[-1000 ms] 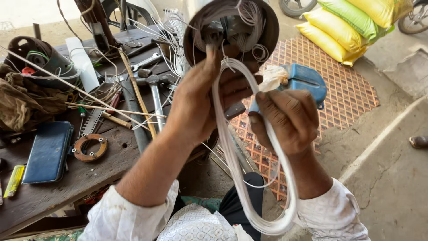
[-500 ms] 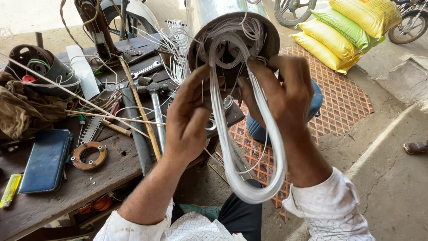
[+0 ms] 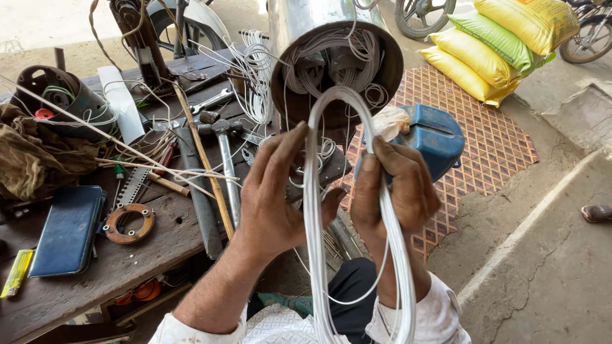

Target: The person gathers loose white wire from the workbench and drum, coils and aligns the strands by hand, and feeds them into the open drum. They then insert a long bamboo pole into the drum and crank it to wind the wire inside, steadying the drum with the other hand.

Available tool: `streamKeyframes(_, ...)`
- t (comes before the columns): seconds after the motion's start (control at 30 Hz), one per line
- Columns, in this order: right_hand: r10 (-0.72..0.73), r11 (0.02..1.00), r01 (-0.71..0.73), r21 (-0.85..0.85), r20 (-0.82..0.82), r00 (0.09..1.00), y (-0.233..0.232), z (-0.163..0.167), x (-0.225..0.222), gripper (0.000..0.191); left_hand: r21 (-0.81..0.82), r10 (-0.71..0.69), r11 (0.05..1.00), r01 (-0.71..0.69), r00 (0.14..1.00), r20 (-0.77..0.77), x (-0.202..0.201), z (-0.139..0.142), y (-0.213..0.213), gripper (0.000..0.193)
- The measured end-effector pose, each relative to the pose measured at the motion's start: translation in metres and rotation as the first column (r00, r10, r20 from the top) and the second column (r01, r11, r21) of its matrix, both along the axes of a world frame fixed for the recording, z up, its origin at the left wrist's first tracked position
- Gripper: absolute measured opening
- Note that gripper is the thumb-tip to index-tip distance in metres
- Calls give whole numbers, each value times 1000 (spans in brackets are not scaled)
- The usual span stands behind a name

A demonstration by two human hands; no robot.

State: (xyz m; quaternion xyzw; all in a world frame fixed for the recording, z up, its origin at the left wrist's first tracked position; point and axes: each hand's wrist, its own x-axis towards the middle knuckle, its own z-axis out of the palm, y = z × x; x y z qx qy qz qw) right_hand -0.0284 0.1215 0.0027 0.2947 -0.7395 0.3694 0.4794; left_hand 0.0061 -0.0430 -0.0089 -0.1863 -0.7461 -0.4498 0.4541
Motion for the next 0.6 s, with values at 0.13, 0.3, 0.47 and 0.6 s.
streamKeyframes(0.13,42,999,-40,26,-61,997,-8,0,3,14,-84,258,961,-263,964,-64,-10,5,-2,45)
streamKeyframes(0.3,-45,992,53,116,-74,996,1,9,0,22,-242,377,893,-381,924,-62,-10,4,-2,26)
streamKeyframes(0.47,-68,963,111,246,-176,982,7,10,-13,15,-258,353,888,-381,924,-149,-4,3,1,28)
streamKeyframes(0.6,-23,933,103,345,-226,974,17,12,-17,15,-416,343,816,-402,915,-212,-7,8,-12,29)
